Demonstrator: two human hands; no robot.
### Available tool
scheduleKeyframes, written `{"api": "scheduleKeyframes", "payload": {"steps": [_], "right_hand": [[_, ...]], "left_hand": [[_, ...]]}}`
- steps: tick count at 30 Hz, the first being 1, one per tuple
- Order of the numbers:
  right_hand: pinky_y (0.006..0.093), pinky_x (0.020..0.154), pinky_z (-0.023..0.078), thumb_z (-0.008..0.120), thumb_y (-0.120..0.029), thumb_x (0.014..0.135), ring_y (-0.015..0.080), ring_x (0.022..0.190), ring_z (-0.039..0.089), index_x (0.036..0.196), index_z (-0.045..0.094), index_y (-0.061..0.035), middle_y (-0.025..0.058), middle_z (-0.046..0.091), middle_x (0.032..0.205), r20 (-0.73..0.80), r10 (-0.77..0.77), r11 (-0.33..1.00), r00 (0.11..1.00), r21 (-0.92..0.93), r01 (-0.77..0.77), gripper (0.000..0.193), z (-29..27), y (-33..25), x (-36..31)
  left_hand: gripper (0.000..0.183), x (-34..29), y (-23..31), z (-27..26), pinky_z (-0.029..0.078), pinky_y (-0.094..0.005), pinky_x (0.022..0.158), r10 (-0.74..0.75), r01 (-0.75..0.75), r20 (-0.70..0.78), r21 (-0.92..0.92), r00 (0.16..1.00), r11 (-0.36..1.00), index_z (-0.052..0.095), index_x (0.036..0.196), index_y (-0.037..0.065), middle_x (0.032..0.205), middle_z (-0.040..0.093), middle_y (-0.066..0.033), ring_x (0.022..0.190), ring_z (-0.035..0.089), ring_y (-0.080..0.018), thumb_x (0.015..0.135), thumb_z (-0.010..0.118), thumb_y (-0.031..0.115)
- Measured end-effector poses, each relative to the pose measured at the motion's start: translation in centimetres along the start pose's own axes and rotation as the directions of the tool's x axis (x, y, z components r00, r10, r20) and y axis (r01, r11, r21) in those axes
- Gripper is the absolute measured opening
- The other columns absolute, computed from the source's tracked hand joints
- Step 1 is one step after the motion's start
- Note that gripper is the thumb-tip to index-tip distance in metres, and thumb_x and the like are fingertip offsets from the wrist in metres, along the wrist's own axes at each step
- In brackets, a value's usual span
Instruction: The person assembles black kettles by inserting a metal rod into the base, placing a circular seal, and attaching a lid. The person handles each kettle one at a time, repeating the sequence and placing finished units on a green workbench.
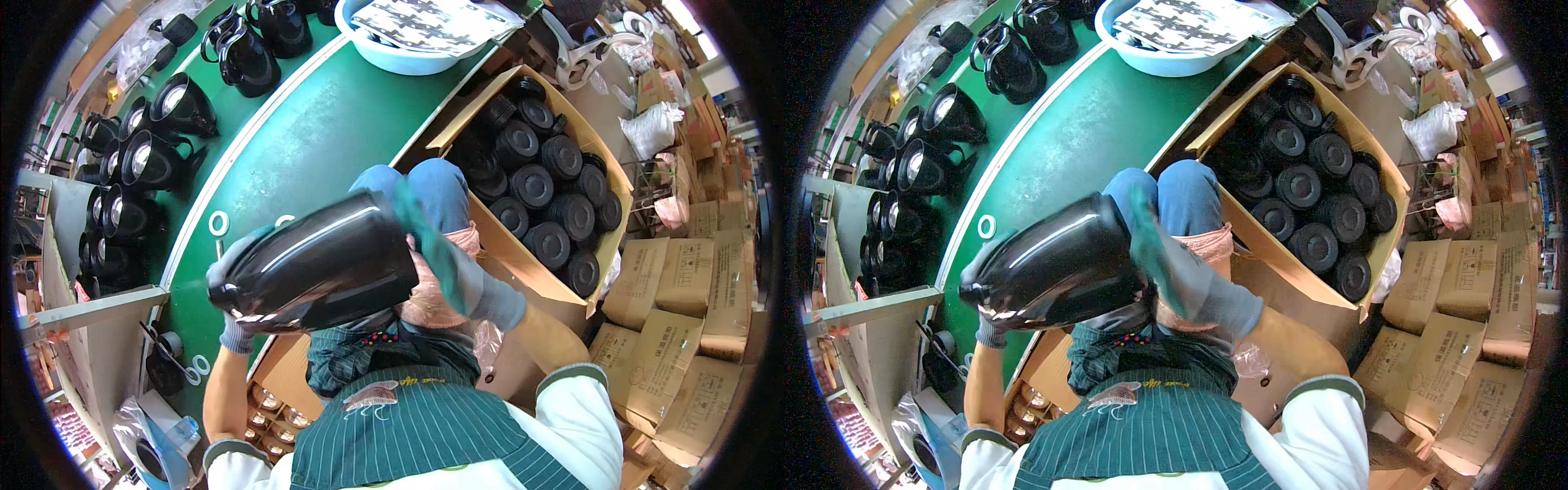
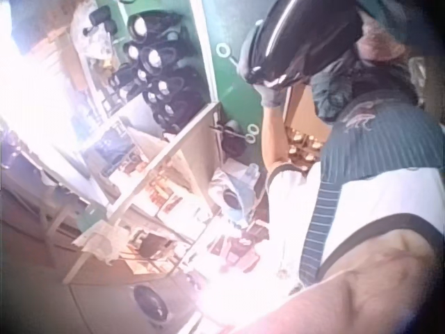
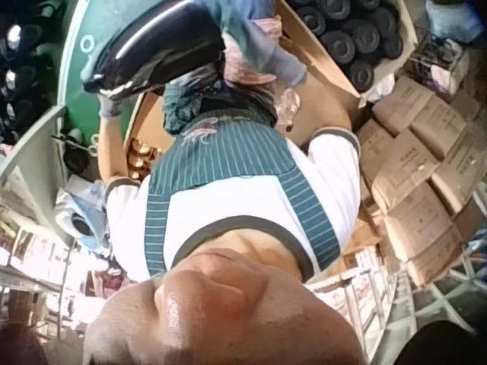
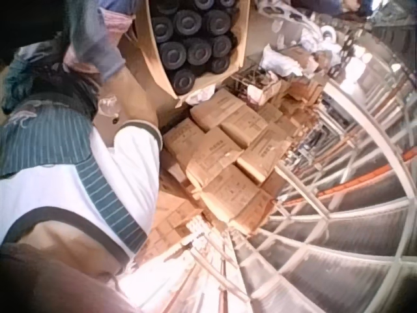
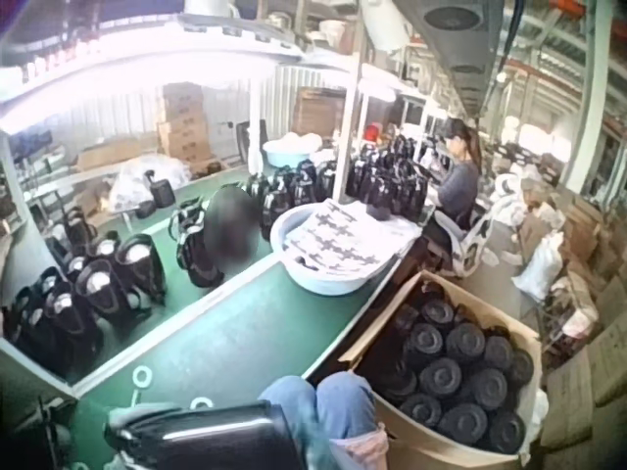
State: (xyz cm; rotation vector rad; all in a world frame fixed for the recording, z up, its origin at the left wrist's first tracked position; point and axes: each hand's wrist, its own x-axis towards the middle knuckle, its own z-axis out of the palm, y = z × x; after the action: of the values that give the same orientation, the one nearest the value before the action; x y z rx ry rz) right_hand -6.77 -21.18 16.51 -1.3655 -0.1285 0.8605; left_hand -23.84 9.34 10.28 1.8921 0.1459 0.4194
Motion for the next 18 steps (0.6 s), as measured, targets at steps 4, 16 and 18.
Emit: {"api": "scheduleKeyframes", "payload": {"steps": [4,16,18], "right_hand": [[0.0475,0.124,0.027,0.052,-0.058,0.100,0.0365,0.153,0.029,0.164,0.017,-0.0015,0.0234,0.022,0.168,0.415,-0.711,0.508,0.567,-0.255,0.823,0.092,-0.1,0.4,1.4],[0.0523,0.122,0.027,0.052,-0.068,0.097,0.0429,0.153,0.028,0.165,0.018,-0.0081,0.0284,0.018,0.168,0.540,-0.731,0.258,0.417,-0.347,0.902,0.097,2.0,0.8,0.8],[0.0558,0.122,0.024,0.052,-0.064,0.096,0.0476,0.151,0.028,0.164,0.018,-0.0020,0.0296,0.018,0.167,0.569,-0.735,0.202,0.370,-0.337,0.920,0.098,2.2,-0.1,0.4]], "left_hand": [[0.049,-2.4,-2.4,0.6,0.059,-0.0437,0.093,-0.061,0.051,-0.091,-0.102,0.994,0.993,0.068,0.126,-0.002,0.120,0.073,-0.0194,0.110,0.071,-0.0308,0.089,0.079,0.029],[0.048,-1.4,-1.1,1.1,0.060,-0.0388,0.092,-0.454,0.350,0.025,-0.675,0.891,0.649,0.069,0.126,-0.003,0.117,0.076,-0.0152,0.102,0.074,-0.0259,0.086,0.081,0.021],[0.048,-1.4,-0.6,2.4,0.060,-0.0383,0.093,-0.371,0.314,0.034,-0.608,0.928,0.730,0.068,0.127,-0.003,0.117,0.075,-0.0151,0.103,0.074,-0.0252,0.087,0.081,0.021]]}}
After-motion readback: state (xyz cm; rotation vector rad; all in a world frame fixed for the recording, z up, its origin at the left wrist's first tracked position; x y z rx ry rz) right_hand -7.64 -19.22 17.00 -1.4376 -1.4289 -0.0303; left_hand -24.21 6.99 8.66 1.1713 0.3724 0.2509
